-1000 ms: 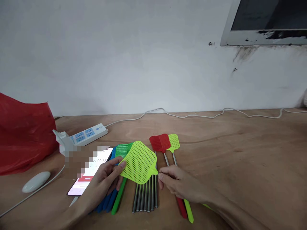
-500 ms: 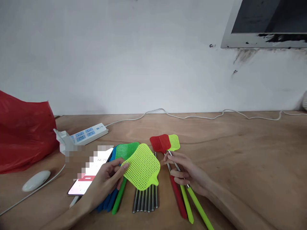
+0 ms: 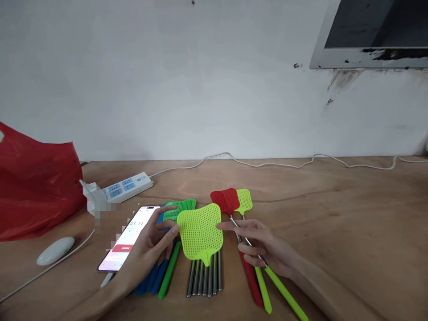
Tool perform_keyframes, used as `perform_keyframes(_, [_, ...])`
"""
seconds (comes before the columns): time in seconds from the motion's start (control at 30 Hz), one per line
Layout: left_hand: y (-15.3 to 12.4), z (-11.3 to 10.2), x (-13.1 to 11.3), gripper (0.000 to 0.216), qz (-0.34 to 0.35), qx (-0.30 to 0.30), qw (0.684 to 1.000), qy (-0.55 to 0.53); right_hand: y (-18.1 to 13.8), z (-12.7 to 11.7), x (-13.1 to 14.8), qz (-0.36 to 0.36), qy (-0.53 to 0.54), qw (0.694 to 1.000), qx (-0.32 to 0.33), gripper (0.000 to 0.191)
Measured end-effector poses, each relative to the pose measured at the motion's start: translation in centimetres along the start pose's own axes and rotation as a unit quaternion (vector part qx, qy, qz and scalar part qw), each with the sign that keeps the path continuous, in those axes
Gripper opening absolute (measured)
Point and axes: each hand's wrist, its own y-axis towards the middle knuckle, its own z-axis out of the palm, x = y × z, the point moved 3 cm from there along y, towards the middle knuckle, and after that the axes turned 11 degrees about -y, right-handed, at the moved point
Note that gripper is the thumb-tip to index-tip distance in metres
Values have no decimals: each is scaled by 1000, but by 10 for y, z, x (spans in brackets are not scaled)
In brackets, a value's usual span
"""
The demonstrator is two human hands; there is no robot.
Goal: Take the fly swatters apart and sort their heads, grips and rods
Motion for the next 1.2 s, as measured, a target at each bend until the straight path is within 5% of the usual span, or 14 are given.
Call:
perform_keyframes(0.23, [-1,5,-1,26,-4,63,996,64,-2,3,0,-2,16,1000,1,32])
perform_keyframes(0.53, [25,-33,1,40,25,-73,990,119,1,-6,4,-24,23,996,-80,29])
perform_keyframes(0.93, [39,-49,9,38,110,-45,926,359,12,-8,-6,-17,29,994,-107,26])
perform_keyframes(1.2, [38,-47,6,37,103,-14,878,467,11,-6,-5,-22,48,995,-83,25])
